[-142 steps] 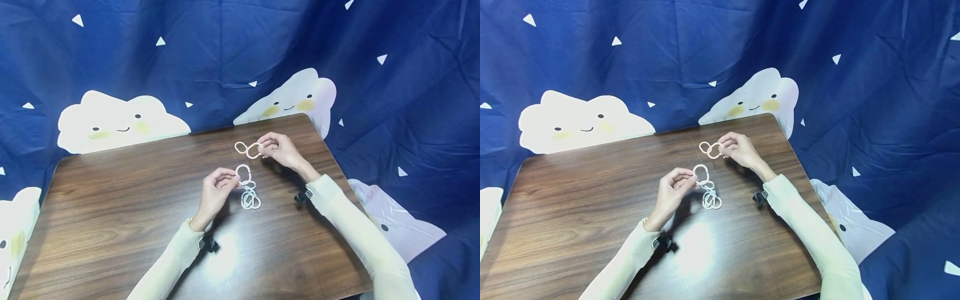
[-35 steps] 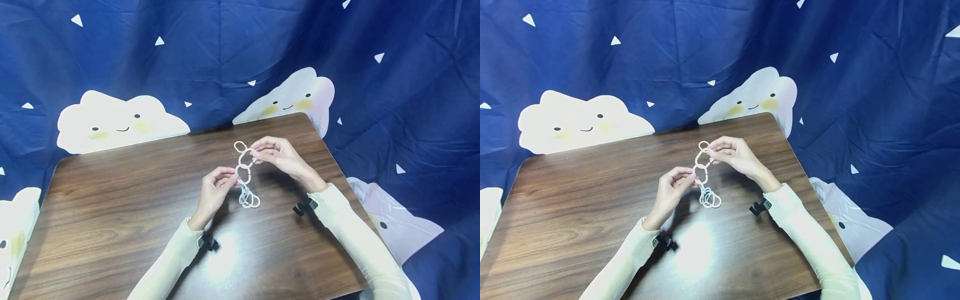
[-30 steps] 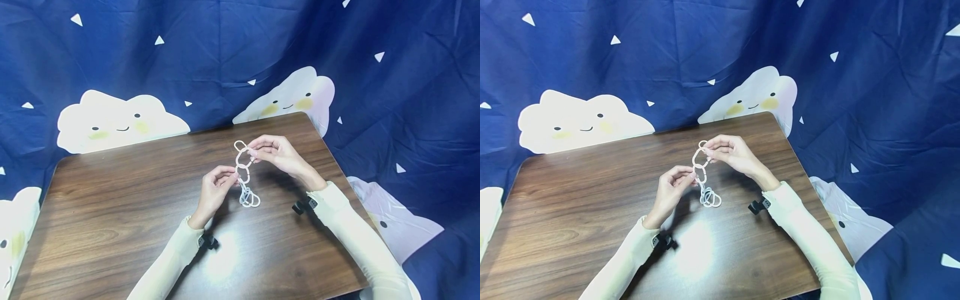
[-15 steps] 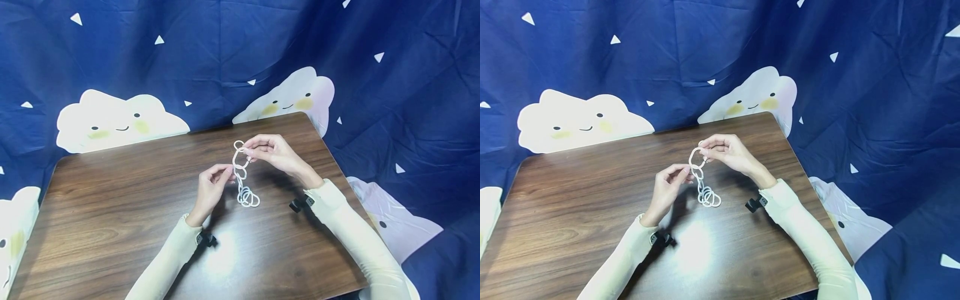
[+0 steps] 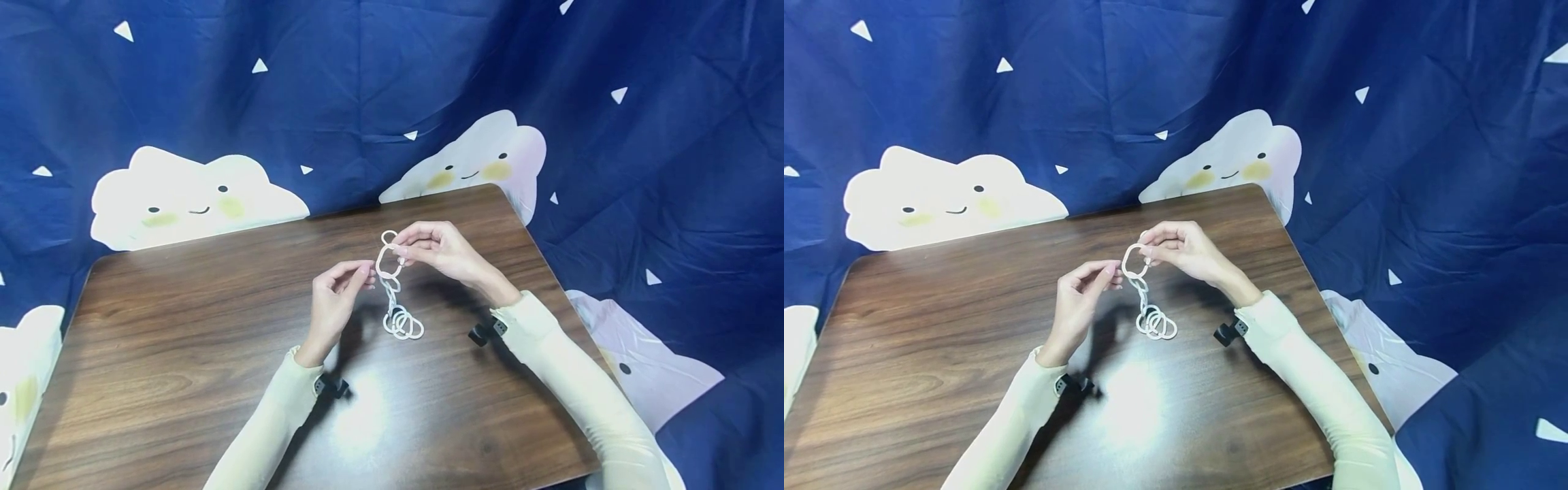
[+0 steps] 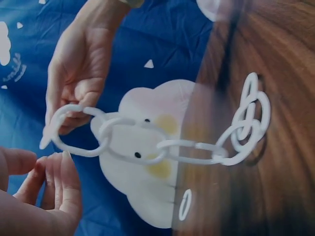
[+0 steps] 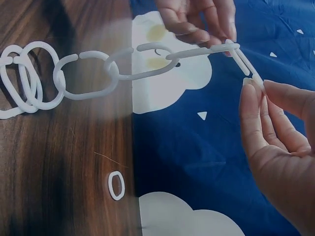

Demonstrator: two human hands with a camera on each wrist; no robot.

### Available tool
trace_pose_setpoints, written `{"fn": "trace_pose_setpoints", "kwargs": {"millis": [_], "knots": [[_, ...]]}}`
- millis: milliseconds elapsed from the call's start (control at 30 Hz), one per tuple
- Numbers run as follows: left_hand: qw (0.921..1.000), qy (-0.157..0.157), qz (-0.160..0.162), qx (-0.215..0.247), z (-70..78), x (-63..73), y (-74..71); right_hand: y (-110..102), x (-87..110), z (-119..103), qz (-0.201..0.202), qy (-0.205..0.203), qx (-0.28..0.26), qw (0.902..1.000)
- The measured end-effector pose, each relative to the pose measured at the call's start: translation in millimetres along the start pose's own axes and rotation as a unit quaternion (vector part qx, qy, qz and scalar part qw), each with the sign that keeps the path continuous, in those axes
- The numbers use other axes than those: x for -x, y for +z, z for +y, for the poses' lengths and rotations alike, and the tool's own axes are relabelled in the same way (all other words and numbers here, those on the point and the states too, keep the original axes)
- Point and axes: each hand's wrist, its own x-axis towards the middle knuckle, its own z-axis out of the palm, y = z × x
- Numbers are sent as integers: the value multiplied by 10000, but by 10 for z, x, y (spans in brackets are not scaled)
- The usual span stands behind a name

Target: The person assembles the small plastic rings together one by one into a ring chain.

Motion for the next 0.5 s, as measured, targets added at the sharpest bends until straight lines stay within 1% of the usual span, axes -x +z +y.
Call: {"fn": "trace_pose_setpoints", "kwargs": {"millis": [133, 367, 500], "knots": [[10000, -56, -26, -47, 33, -21, -29, 19, -16, 20, -17, 111, -54, 9999], [9996, -209, -87, -182, 22, -42, -43, 39, -39, 71, -81, 212, -33, 9997], [9994, -257, -77, -240, 35, -60, -38, 51, -57, 75, -106, 193, -41, 9998]]}}
